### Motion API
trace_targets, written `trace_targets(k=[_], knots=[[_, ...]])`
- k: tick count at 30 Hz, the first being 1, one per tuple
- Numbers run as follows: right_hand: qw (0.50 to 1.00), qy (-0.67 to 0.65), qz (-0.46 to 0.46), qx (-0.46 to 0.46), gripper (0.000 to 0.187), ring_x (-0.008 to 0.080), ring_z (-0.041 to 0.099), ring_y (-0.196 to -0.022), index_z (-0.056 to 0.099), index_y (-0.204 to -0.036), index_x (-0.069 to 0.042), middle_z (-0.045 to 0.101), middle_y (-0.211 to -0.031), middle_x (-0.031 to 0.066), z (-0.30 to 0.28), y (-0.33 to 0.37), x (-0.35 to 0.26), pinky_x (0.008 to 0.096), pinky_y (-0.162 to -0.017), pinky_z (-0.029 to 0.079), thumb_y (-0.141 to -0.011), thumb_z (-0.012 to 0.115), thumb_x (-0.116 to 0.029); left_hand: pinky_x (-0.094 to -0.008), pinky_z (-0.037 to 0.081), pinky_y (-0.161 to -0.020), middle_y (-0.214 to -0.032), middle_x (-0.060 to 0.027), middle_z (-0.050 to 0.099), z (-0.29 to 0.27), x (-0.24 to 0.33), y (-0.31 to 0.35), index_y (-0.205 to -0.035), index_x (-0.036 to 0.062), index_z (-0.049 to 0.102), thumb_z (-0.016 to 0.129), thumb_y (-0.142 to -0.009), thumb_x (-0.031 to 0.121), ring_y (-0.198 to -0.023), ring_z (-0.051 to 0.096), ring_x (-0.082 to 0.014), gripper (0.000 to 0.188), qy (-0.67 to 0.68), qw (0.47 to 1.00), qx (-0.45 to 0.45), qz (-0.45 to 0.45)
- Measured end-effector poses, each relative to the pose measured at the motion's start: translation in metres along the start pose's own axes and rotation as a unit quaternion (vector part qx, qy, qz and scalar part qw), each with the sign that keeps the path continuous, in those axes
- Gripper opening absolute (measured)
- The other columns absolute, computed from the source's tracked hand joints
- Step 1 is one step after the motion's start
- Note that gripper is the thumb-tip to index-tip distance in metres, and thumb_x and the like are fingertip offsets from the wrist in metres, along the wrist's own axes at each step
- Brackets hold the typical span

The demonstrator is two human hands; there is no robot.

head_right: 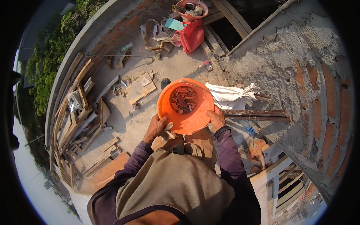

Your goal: The person walks across a rooftop construction site carrying a small orange bucket. They place the bucket down, then pick up a white sack and begin transferring small fasteners from the sack into the bucket. The person continues to gather fasteners and place them into the bucket.

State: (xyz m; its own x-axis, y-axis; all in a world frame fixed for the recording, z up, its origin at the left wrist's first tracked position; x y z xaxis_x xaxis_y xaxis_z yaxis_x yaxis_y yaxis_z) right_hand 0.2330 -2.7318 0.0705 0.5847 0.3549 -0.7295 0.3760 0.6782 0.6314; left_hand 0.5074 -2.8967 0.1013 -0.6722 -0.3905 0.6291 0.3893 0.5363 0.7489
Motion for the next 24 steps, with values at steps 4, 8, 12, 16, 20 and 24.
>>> trace_targets(k=[4, 8, 12, 16, 20, 24], knots=[[0.993, -0.072, 0.023, 0.086, 0.038, 0.0157, 0.067, -0.091, 0.062, -0.126, -0.001, 0.07, -0.111, 0.0071, 0.028, -0.051, 0.009, 0.0305, -0.077, 0.055, -0.09, 0.063, -0.014, -0.0348, 0.052, -0.078, -0.1, -0.012, 0.069, -0.053, 0.053, -0.088, -0.119, -0.0054, 0.061, 0.058, -0.09, 0.03, -0.086, 0.065, -0.0208, 0.046, -0.132, 0.988, -0.076, 0.02], [0.971, -0.187, 0.062, 0.137, 0.048, 0.019, 0.07, -0.09, 0.052, -0.137, -0.003, 0.067, -0.115, 0.0095, 0.075, -0.075, 0.042, 0.0289, -0.069, 0.057, -0.092, 0.067, -0.017, -0.0329, 0.052, -0.078, -0.095, -0.012, 0.07, -0.097, 0.078, -0.143, -0.117, -0.0049, 0.063, 0.059, -0.088, 0.034, -0.087, 0.066, -0.0196, 0.048, -0.155, 0.981, -0.121, 0.003], [0.937, -0.207, 0.114, 0.259, 0.066, 0.0301, 0.058, -0.118, 0.042, -0.146, -0.009, 0.056, -0.132, 0.0132, 0.117, -0.073, 0.073, 0.0511, -0.096, 0.048, -0.092, 0.072, -0.03, -0.0328, 0.052, -0.071, -0.091, -0.0097, 0.069, -0.124, 0.089, -0.191, -0.111, -0.005, 0.064, 0.061, -0.089, 0.035, -0.079, 0.065, -0.0183, 0.046, -0.164, 0.975, -0.15, 0.008], [0.91, -0.225, 0.099, 0.334, 0.064, 0.0251, 0.061, -0.108, 0.051, -0.141, -0.015, 0.058, -0.131, 0.0084, 0.105, -0.069, 0.097, 0.0459, -0.089, 0.051, -0.087, 0.077, -0.037, -0.0387, 0.05, -0.066, -0.081, -0.0122, 0.069, -0.113, 0.087, -0.243, -0.103, -0.0011, 0.068, 0.061, -0.087, 0.039, -0.072, 0.065, -0.0229, 0.044, -0.278, 0.951, -0.135, 0.008], [0.869, -0.209, 0.056, 0.445, 0.051, 0.0243, 0.065, -0.103, 0.06, -0.132, -0.012, 0.062, -0.125, 0.008, 0.042, -0.075, 0.116, 0.0398, -0.083, 0.055, -0.09, 0.075, -0.039, -0.0376, 0.049, -0.064, -0.079, -0.0085, 0.067, -0.07, 0.062, -0.316, -0.099, -0.0008, 0.067, 0.063, -0.087, 0.038, -0.069, 0.062, -0.021, 0.041, -0.343, 0.925, -0.162, -0.034], [0.827, -0.194, -0.002, 0.527, 0.05, 0.0236, 0.067, -0.098, 0.061, -0.13, -0.011, 0.064, -0.121, 0.008, -0.047, -0.102, 0.117, 0.0376, -0.078, 0.057, -0.093, 0.071, -0.044, -0.0377, 0.049, -0.064, -0.09, -0.008, 0.067, -0.003, 0.024, -0.392, -0.105, -0.0003, 0.065, 0.066, -0.087, 0.035, -0.072, 0.063, -0.0211, 0.04, -0.281, 0.941, -0.171, -0.073]])
Point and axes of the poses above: each hand's wrist, its own y-axis away from the middle knuckle, its own z-axis out of the palm, x = y × z, the point moved 2 cm from there along -y, towards the middle knuckle
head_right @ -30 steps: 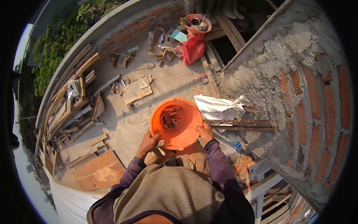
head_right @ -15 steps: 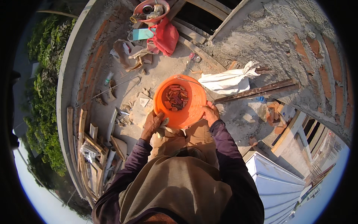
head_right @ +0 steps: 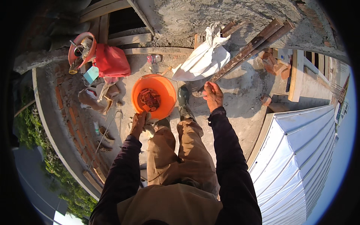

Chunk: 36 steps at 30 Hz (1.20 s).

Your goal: The person walks across a rooftop construction site carrying a small orange bucket. They place the bucket down, then pick up a white sack and begin transferring small fasteners from the sack into the bucket. The person continues to gather fasteners and place them into the bucket.

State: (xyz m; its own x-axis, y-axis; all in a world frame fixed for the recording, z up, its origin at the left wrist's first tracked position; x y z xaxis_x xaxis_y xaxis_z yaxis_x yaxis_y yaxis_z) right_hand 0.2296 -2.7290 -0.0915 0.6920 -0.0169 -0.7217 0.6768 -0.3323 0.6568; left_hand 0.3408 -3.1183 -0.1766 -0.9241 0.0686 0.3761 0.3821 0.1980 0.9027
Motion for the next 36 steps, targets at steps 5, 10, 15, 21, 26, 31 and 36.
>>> trace_targets(k=[5, 10, 15, 21, 26, 31, 36], knots=[[0.988, -0.108, -0.051, 0.096, 0.057, 0.0276, 0.067, -0.102, 0.056, -0.135, -0.01, 0.061, -0.123, 0.0086, 0.009, -0.101, -0.037, 0.0388, -0.079, 0.058, -0.093, 0.071, -0.046, -0.0423, 0.051, -0.067, -0.101, -0.0113, 0.065, 0.066, 0.015, -0.112, -0.118, 0.0021, 0.06, 0.065, -0.088, 0.036, -0.081, 0.065, -0.0251, 0.045, 0.04, 0.998, -0.038, -0.027], [0.977, -0.158, -0.074, 0.119, 0.064, 0.0268, 0.067, -0.1, 0.049, -0.139, -0.01, 0.058, -0.124, 0.0091, 0.026, -0.175, -0.058, 0.0384, -0.077, 0.059, -0.088, 0.078, -0.035, -0.0434, 0.055, -0.062, -0.097, -0.0089, 0.067, 0.101, 0.026, -0.189, -0.113, 0.0061, 0.063, 0.064, -0.091, 0.034, -0.076, 0.067, -0.0252, 0.036, 0.097, 0.992, -0.052, -0.064], [0.972, -0.143, -0.112, 0.147, 0.051, 0.0172, 0.065, -0.089, 0.05, -0.127, -0.006, 0.06, -0.112, 0.0074, 0.027, -0.196, -0.048, 0.0293, -0.07, 0.056, -0.088, 0.078, -0.024, -0.0415, 0.059, -0.055, -0.087, -0.0064, 0.068, 0.085, 0.003, -0.235, -0.102, 0.009, 0.067, 0.062, -0.094, 0.034, -0.067, 0.07, -0.024, 0.027, 0.151, 0.985, -0.053, -0.067], [0.973, -0.144, -0.14, 0.11, 0.04, 0.0111, 0.062, -0.084, 0.055, -0.115, -0.007, 0.064, -0.099, 0.0024, 0.016, -0.188, -0.04, 0.027, -0.068, 0.054, -0.087, 0.08, -0.022, -0.0347, 0.058, -0.06, -0.09, -0.0041, 0.07, 0.066, -0.016, -0.263, -0.114, 0.0083, 0.066, 0.062, -0.097, 0.04, -0.073, 0.071, -0.019, 0.037, 0.1, 0.993, -0.053, -0.017], [0.964, -0.042, -0.24, 0.103, 0.029, 0.0073, 0.058, -0.084, 0.056, -0.11, -0.006, 0.064, -0.102, 0.0018, 0.012, -0.175, -0.04, 0.0228, -0.076, 0.05, -0.09, 0.076, -0.008, -0.0402, 0.053, -0.068, -0.079, -0.0157, 0.069, 0.042, 0.018, -0.249, -0.093, -0.0038, 0.072, 0.069, -0.086, 0.049, -0.076, 0.069, -0.0258, 0.053, -0.472, 0.879, 0.049, -0.041], [0.952, 0.06, -0.274, 0.12, 0.027, 0.019, 0.066, -0.099, 0.06, -0.111, -0.003, 0.066, -0.111, 0.0106, 0.016, -0.163, -0.035, 0.0303, -0.081, 0.055, -0.088, 0.075, -0.005, -0.0388, 0.054, -0.072, -0.079, -0.0195, 0.071, 0.085, 0.121, -0.171, -0.085, -0.0027, 0.071, 0.071, -0.084, 0.036, -0.076, 0.071, -0.0275, 0.039, -0.526, 0.844, -0.099, 0.037], [0.883, 0.238, -0.379, 0.144, 0.032, 0.0356, 0.065, -0.105, 0.064, -0.113, -0.003, 0.061, -0.124, 0.018, 0.03, -0.15, -0.033, 0.0401, -0.085, 0.058, -0.083, 0.075, -0.004, -0.0333, 0.051, -0.063, -0.076, -0.0117, 0.069, 0.193, 0.275, -0.087, -0.115, 0.0019, 0.069, 0.074, -0.084, 0.058, -0.07, 0.066, -0.0171, 0.064, -0.286, 0.896, -0.125, 0.317]])
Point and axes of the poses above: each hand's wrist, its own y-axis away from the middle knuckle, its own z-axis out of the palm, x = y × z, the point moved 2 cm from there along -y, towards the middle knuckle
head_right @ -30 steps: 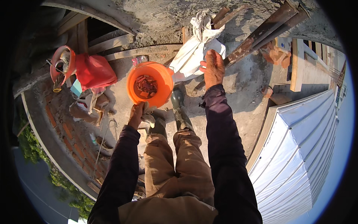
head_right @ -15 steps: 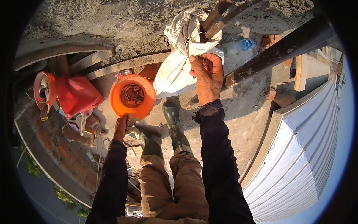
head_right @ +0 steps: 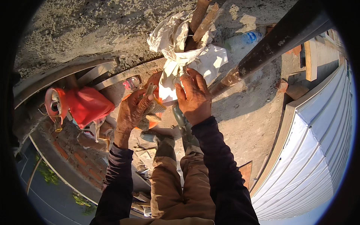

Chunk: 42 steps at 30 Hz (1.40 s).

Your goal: The person walks across a rooftop construction site carrying a small orange bucket. They place the bucket down, then pick up a white sack and begin transferring small fasteners from the sack into the bucket. The person continues to gather fasteners and place them into the bucket.

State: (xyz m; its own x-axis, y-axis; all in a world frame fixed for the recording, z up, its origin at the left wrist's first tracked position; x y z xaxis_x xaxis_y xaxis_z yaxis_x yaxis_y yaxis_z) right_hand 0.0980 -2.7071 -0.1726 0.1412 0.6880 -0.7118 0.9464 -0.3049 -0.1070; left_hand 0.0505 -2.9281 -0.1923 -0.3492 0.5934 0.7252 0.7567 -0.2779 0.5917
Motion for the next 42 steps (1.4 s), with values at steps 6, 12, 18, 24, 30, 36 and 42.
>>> trace_targets(k=[6, 12, 18, 24, 30, 36, 42], knots=[[0.996, 0.082, 0.014, -0.032, 0.035, 0.0353, 0.06, -0.105, 0.065, -0.11, -0.003, 0.059, -0.12, 0.0165, -0.003, 0.018, -0.006, 0.0425, -0.089, 0.053, -0.083, 0.079, -0.02, -0.0385, 0.055, -0.068, -0.084, -0.0178, 0.072, 0.012, 0.119, -0.087, -0.113, 0.0016, 0.069, 0.074, -0.083, 0.058, -0.076, 0.072, -0.0295, 0.064, -0.167, 0.961, -0.076, 0.208], [0.998, -0.013, 0.012, -0.064, 0.03, 0.0333, 0.064, -0.094, 0.064, -0.1, -0.003, 0.063, -0.102, 0.0145, -0.032, 0.031, 0.005, 0.0424, -0.078, 0.055, -0.082, 0.081, -0.02, -0.0304, 0.055, -0.078, -0.102, -0.0117, 0.073, 0.009, 0.086, -0.098, -0.119, 0.0065, 0.07, 0.072, -0.092, 0.022, -0.087, 0.07, -0.0157, 0.031, -0.293, 0.861, -0.027, 0.415], [0.985, -0.148, 0.045, -0.072, 0.033, 0.028, 0.067, -0.095, 0.063, -0.11, -0.004, 0.067, -0.108, 0.0138, -0.025, 0.045, 0.004, 0.0383, -0.079, 0.056, -0.087, 0.078, -0.023, -0.0278, 0.055, -0.075, -0.102, -0.0041, 0.07, -0.005, 0.042, -0.076, -0.118, 0.0019, 0.068, 0.078, -0.089, 0.026, -0.085, 0.067, -0.0114, 0.039, 0.167, 0.978, -0.115, 0.058], [0.779, -0.496, 0.383, -0.018, 0.04, 0.0176, 0.069, -0.098, 0.057, -0.123, -0.005, 0.067, -0.11, 0.011, 0.004, 0.049, -0.006, 0.0336, -0.09, 0.056, -0.098, 0.066, -0.035, -0.0269, 0.053, -0.074, -0.101, -0.0053, 0.071, -0.004, 0.046, -0.079, -0.116, 0.0002, 0.069, 0.076, -0.09, 0.027, -0.084, 0.065, -0.0111, 0.037, 0.231, 0.97, -0.074, 0.01], [0.721, -0.541, 0.423, -0.087, 0.032, 0.0116, 0.067, -0.083, 0.061, -0.116, -0.003, 0.065, -0.092, 0.0047, 0.018, 0.036, 0.003, 0.0287, -0.077, 0.057, -0.099, 0.065, -0.03, -0.0273, 0.053, -0.078, -0.106, -0.0082, 0.072, -0.001, 0.049, -0.08, -0.115, 0.001, 0.071, 0.072, -0.093, 0.023, -0.088, 0.064, -0.0112, 0.031, 0.209, 0.973, -0.089, 0.027], [0.908, -0.265, 0.32, -0.046, 0.021, 0.0099, 0.066, -0.074, 0.071, -0.106, -0.001, 0.071, -0.08, 0.006, 0.016, 0.037, 0.024, 0.0254, -0.068, 0.053, -0.092, 0.071, -0.016, -0.0287, 0.052, -0.083, -0.107, -0.008, 0.071, 0.002, 0.052, -0.073, -0.122, 0.0009, 0.066, 0.074, -0.092, 0.025, -0.091, 0.064, -0.0131, 0.039, 0.15, 0.987, -0.057, 0.009], [0.981, -0.123, 0.152, 0.004, 0.027, 0.021, 0.069, -0.083, 0.071, -0.112, -0.002, 0.069, -0.096, 0.0101, 0.004, 0.03, 0.016, 0.0317, -0.072, 0.055, -0.086, 0.071, -0.01, -0.0297, 0.053, -0.083, -0.11, -0.0086, 0.071, 0.01, 0.049, -0.072, -0.123, 0.0006, 0.064, 0.073, -0.093, 0.025, -0.094, 0.065, -0.0149, 0.04, 0.201, 0.979, -0.037, 0.022]])
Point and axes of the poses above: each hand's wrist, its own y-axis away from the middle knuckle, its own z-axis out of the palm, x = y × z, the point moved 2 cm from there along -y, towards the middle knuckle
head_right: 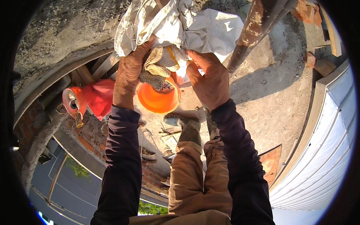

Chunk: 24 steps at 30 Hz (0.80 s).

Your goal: The person walks across a rooftop construction site carrying a small orange bucket. They place the bucket down, then pick up a white sack and begin transferring small fasteners from the sack into the bucket. The person continues to gather fasteners and place them into the bucket.

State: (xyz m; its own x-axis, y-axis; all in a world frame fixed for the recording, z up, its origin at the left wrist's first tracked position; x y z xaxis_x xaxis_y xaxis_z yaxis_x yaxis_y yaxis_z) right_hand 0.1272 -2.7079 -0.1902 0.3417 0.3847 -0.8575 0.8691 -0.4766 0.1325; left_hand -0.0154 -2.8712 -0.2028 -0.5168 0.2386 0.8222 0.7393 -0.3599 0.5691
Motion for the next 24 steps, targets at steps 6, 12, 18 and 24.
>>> trace_targets(k=[6, 12, 18, 24], knots=[[0.956, 0.215, -0.193, -0.057, 0.051, 0.0286, 0.064, -0.087, 0.063, -0.127, 0.0, 0.063, -0.104, 0.0132, 0.016, 0.004, -0.028, 0.0396, -0.077, 0.054, -0.076, 0.067, 0.003, -0.029, 0.053, -0.076, -0.099, -0.0092, 0.073, 0.002, 0.004, -0.006, -0.117, -0.0025, 0.066, 0.07, -0.096, 0.031, -0.086, 0.066, -0.0136, 0.04, 0.005, 0.998, 0.004, 0.058], [0.992, -0.086, -0.057, -0.077, 0.03, 0.0263, 0.069, -0.086, 0.065, -0.121, 0.0, 0.067, -0.102, 0.0149, 0.022, 0.006, -0.013, 0.0329, -0.076, 0.055, -0.092, 0.06, -0.001, -0.026, 0.05, -0.064, -0.076, -0.0044, 0.068, 0.006, 0.014, 0.028, -0.101, -0.0021, 0.069, 0.076, -0.088, 0.047, -0.071, 0.062, -0.0088, 0.052, -0.265, 0.964, -0.007, 0.011], [0.944, -0.265, 0.135, -0.142, 0.022, 0.0112, 0.066, -0.087, 0.068, -0.118, 0.002, 0.071, -0.104, 0.0108, 0.025, 0.009, -0.001, 0.025, -0.077, 0.054, -0.099, 0.06, -0.007, -0.036, 0.051, -0.057, -0.072, -0.015, 0.068, 0.017, 0.011, 0.049, -0.09, 0.0037, 0.069, 0.064, -0.093, 0.024, -0.062, 0.067, -0.0289, 0.022, -0.336, 0.936, -0.036, 0.102], [0.876, -0.397, 0.205, -0.182, 0.027, 0.0087, 0.065, -0.091, 0.066, -0.12, 0.003, 0.072, -0.099, 0.006, 0.035, -0.01, 0.013, 0.0232, -0.078, 0.054, -0.1, 0.063, -0.014, -0.0369, 0.047, -0.053, -0.064, -0.0159, 0.06, 0.018, -0.005, 0.047, -0.083, 0.0005, 0.065, 0.061, -0.094, 0.02, -0.052, 0.056, -0.0229, 0.022, -0.259, 0.964, -0.032, 0.057]])
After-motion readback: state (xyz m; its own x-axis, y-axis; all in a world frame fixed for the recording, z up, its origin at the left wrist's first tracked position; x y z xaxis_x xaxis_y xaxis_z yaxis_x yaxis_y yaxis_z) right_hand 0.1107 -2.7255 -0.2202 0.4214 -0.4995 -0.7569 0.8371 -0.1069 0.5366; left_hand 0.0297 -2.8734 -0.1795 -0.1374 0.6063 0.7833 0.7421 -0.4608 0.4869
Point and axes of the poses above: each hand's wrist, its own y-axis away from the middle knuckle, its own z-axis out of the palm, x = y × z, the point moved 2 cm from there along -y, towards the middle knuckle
